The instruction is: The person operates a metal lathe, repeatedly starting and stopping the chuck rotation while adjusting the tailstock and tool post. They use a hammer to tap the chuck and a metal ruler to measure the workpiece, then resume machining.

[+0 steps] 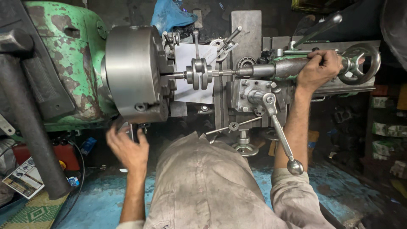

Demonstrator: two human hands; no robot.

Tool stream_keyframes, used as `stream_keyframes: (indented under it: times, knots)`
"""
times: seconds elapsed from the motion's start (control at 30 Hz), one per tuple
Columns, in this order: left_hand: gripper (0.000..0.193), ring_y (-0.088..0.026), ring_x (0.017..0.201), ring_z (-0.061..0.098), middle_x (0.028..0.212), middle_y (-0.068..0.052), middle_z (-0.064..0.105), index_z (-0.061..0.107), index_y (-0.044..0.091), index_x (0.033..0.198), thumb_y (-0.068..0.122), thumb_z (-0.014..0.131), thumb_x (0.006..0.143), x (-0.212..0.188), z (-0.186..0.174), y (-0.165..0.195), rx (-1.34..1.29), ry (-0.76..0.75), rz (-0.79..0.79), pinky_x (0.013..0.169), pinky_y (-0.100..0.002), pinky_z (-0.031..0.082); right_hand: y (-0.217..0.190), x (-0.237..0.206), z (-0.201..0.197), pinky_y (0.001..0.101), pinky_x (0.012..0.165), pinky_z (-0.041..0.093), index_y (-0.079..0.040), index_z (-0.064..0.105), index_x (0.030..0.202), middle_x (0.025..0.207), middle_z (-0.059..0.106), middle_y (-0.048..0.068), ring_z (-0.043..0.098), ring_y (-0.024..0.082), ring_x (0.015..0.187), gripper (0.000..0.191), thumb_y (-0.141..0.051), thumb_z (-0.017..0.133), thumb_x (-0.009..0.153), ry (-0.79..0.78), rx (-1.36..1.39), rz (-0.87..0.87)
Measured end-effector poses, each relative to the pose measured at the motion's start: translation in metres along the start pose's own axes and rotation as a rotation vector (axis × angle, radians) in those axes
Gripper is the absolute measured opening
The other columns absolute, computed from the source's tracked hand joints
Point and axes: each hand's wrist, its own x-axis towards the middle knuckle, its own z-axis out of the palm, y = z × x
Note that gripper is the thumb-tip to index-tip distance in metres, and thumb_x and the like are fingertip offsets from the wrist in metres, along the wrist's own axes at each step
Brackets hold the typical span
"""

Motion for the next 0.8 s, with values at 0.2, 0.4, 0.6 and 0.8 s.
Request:
stream_keyframes:
  times: [0.2,0.4,0.6,0.8]
  knots:
    - [0.045,-0.043,0.115,0.062,0.126,-0.028,0.064,0.043,-0.004,0.144,0.028,0.049,0.112,-0.002,-0.003,-0.044,-0.332,-0.087,-0.574,0.100,-0.052,0.048,0.016,0.009,0.002,0.0404,0.086,0.034,-0.013,0.063,0.070,0.072,0.064,0.001,0.053,0.021,0.078,0.022,-0.001,0.053,0.085,-0.135,-0.079,-0.056]
    - [0.044,-0.045,0.113,0.064,0.126,-0.031,0.064,0.056,-0.006,0.133,0.033,0.065,0.114,0.007,0.015,-0.095,-0.215,-0.248,-0.378,0.097,-0.052,0.053,0.006,0.010,-0.002,0.0398,0.085,0.034,-0.013,0.062,0.068,0.072,0.065,0.002,0.055,0.022,0.078,0.021,-0.003,0.054,0.084,-0.121,-0.041,-0.026]
    - [0.095,-0.036,0.113,0.065,0.128,-0.029,0.062,0.048,-0.010,0.142,0.038,0.092,0.073,0.014,0.010,-0.093,-0.404,-0.386,-0.532,0.097,-0.044,0.052,-0.003,0.013,-0.003,0.0398,0.084,0.037,-0.011,0.063,0.068,0.072,0.066,0.001,0.055,0.020,0.077,0.019,-0.001,0.054,0.082,-0.114,-0.024,-0.030]
    - [0.107,-0.041,0.117,0.063,0.129,-0.034,0.061,0.047,-0.014,0.139,0.041,0.098,0.063,0.019,0.009,-0.093,-0.334,-0.427,-0.429,0.098,-0.046,0.051,0.006,0.011,0.001,0.0372,0.083,0.037,-0.011,0.063,0.067,0.065,0.061,-0.001,0.046,0.018,0.074,0.023,0.000,0.052,0.083,-0.135,-0.003,0.034]
